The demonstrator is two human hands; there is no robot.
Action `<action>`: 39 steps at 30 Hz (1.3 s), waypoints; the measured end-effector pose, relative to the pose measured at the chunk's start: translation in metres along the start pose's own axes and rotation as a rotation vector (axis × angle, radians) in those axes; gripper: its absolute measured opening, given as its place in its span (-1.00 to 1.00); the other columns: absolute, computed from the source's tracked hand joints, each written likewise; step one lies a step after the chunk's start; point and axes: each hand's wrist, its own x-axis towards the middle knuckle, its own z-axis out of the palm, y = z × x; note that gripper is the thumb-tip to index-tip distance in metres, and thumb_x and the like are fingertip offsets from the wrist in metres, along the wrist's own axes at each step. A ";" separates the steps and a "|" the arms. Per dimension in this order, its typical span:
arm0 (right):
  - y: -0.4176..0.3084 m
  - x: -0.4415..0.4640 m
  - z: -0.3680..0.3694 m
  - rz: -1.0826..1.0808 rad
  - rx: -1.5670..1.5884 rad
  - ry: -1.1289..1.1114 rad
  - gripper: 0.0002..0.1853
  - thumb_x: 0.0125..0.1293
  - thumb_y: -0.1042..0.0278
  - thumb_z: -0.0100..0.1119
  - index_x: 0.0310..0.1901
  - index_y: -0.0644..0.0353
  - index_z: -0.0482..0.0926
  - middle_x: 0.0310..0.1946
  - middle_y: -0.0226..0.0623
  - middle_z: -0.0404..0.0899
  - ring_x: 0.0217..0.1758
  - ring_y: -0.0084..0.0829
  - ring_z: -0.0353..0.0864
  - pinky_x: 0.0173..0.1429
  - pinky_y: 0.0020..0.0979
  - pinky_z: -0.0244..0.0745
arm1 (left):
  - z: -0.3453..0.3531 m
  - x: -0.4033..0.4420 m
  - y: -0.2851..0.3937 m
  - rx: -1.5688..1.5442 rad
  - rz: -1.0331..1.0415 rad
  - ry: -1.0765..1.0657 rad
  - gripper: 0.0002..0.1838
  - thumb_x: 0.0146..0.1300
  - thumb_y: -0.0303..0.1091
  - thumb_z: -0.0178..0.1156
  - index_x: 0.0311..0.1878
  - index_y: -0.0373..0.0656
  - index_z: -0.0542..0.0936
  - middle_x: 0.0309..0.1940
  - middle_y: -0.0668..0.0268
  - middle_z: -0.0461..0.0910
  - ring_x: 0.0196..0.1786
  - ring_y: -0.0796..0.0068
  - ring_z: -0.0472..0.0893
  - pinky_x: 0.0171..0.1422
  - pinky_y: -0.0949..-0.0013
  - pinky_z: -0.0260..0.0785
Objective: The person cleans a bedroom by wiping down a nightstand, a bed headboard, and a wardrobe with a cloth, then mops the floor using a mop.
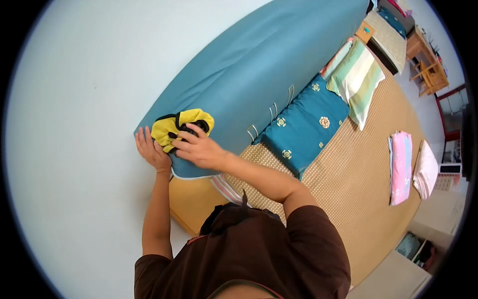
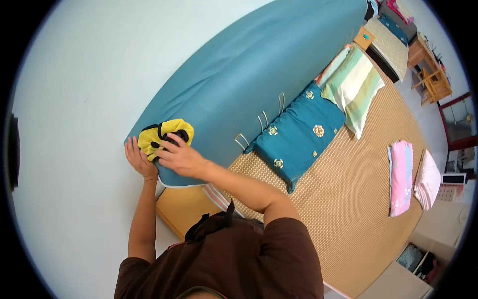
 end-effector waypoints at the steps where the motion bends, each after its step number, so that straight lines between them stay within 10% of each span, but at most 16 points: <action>1: 0.016 -0.011 -0.012 -0.029 -0.049 0.005 -0.91 0.07 0.30 0.23 -0.34 -0.06 0.62 -0.06 -0.40 0.55 0.12 -0.18 0.50 0.40 0.13 0.23 | 0.001 0.000 0.000 0.011 0.008 -0.007 -0.49 0.47 -0.22 -0.18 0.35 -0.24 0.47 0.39 0.03 0.39 0.44 -0.14 0.27 0.52 -0.06 0.05; 8: 0.206 -0.111 -0.136 0.481 -0.837 0.251 -0.88 0.10 0.33 0.26 -0.28 0.02 0.65 -0.07 -0.25 0.57 0.07 -0.07 0.51 0.16 -0.01 0.37 | 0.003 -0.003 -0.002 0.033 0.012 0.003 -0.49 0.48 -0.21 -0.22 0.32 -0.23 0.50 0.39 0.02 0.39 0.44 -0.13 0.26 0.52 -0.06 0.06; 13: 0.286 -0.204 -0.108 1.034 -0.309 0.550 -0.76 0.38 0.24 0.18 -0.08 0.22 0.60 -0.07 0.17 0.44 0.04 0.15 0.44 0.18 0.01 0.36 | 0.005 -0.003 0.000 0.076 -0.003 0.008 -0.48 0.50 -0.19 -0.25 0.32 -0.20 0.52 0.37 0.04 0.40 0.43 -0.12 0.27 0.51 -0.06 0.07; 15: 0.249 -0.221 -0.068 1.071 -0.178 0.404 -0.68 0.44 0.20 0.11 0.06 0.25 0.53 -0.05 0.23 0.38 0.04 0.19 0.41 0.17 0.00 0.35 | 0.008 0.001 0.000 0.091 0.014 0.025 -0.48 0.50 -0.18 -0.25 0.32 -0.18 0.52 0.37 0.04 0.40 0.42 -0.12 0.27 0.51 -0.06 0.08; 18: 0.151 -0.234 0.019 0.956 0.335 0.470 -0.83 0.32 0.45 0.07 -0.37 0.23 0.30 -0.46 -0.25 0.34 -0.35 -0.30 0.34 -0.23 -0.16 0.29 | 0.005 0.000 0.002 0.101 0.016 0.018 -0.48 0.49 -0.18 -0.24 0.33 -0.17 0.52 0.36 0.03 0.40 0.42 -0.14 0.28 0.49 -0.07 0.09; 20: 0.048 -0.223 0.072 1.047 0.568 0.191 -0.85 0.29 0.45 0.09 -0.38 0.22 0.32 -0.56 -0.31 0.29 -0.47 -0.28 0.33 -0.34 -0.18 0.31 | 0.003 0.001 0.003 0.089 -0.001 0.010 -0.49 0.49 -0.17 -0.22 0.33 -0.15 0.51 0.36 0.03 0.40 0.42 -0.14 0.28 0.49 -0.08 0.09; 22: -0.036 -0.215 0.100 0.770 0.467 -0.061 -0.81 0.41 0.30 0.10 -0.22 0.27 0.45 -0.29 -0.18 0.41 -0.18 -0.32 0.43 -0.02 -0.23 0.38 | 0.006 -0.001 0.000 0.088 0.012 0.006 -0.50 0.49 -0.19 -0.20 0.34 -0.12 0.50 0.36 0.05 0.40 0.41 -0.13 0.28 0.50 -0.06 0.09; 24: -0.077 -0.188 0.103 1.035 1.125 -0.240 -0.78 0.48 0.25 0.07 -0.03 0.21 0.54 -0.09 -0.17 0.44 0.02 -0.35 0.43 0.18 -0.28 0.33 | 0.003 -0.002 -0.008 0.074 0.007 -0.015 -0.51 0.48 -0.18 -0.16 0.36 -0.09 0.49 0.38 0.07 0.40 0.43 -0.09 0.27 0.51 -0.08 0.05; 31: -0.052 -0.048 -0.049 1.165 1.162 0.402 -0.67 0.50 0.23 0.09 0.09 0.34 0.53 0.03 -0.21 0.52 0.13 -0.38 0.48 0.26 -0.41 0.32 | -0.031 0.024 0.018 0.209 -0.278 -0.407 -0.49 0.44 -0.08 0.02 0.39 -0.01 0.46 0.45 0.17 0.34 0.55 0.13 0.18 0.56 -0.32 -0.29; 33: -0.032 -0.010 -0.093 0.798 0.762 0.571 -0.69 0.49 0.28 0.08 0.10 0.32 0.56 0.03 -0.18 0.52 0.15 -0.32 0.47 0.28 -0.40 0.31 | -0.030 0.031 0.037 0.177 -0.252 -0.435 -0.48 0.41 -0.08 0.06 0.39 -0.01 0.45 0.47 0.19 0.31 0.57 0.15 0.15 0.57 -0.33 -0.34; 36: 0.001 0.015 -0.093 0.622 0.721 0.473 -0.64 0.36 0.17 0.22 0.04 0.26 0.63 0.24 -0.06 0.41 0.34 0.02 0.34 0.44 -0.05 0.18 | -0.008 0.036 0.063 0.139 -0.065 -0.371 -0.45 0.35 -0.12 0.12 0.38 -0.02 0.44 0.51 0.21 0.23 0.59 0.15 0.11 0.58 -0.29 -0.33; 39: 0.025 0.036 -0.064 0.414 0.015 0.090 -0.60 0.24 -0.11 0.27 -0.15 0.06 0.73 0.46 -0.20 0.24 0.57 0.24 -0.05 0.44 0.54 -0.26 | 0.023 0.025 0.073 0.018 0.055 -0.322 -0.39 0.23 -0.19 0.22 0.37 -0.02 0.44 0.57 0.23 0.12 0.61 0.16 0.04 0.59 -0.24 -0.27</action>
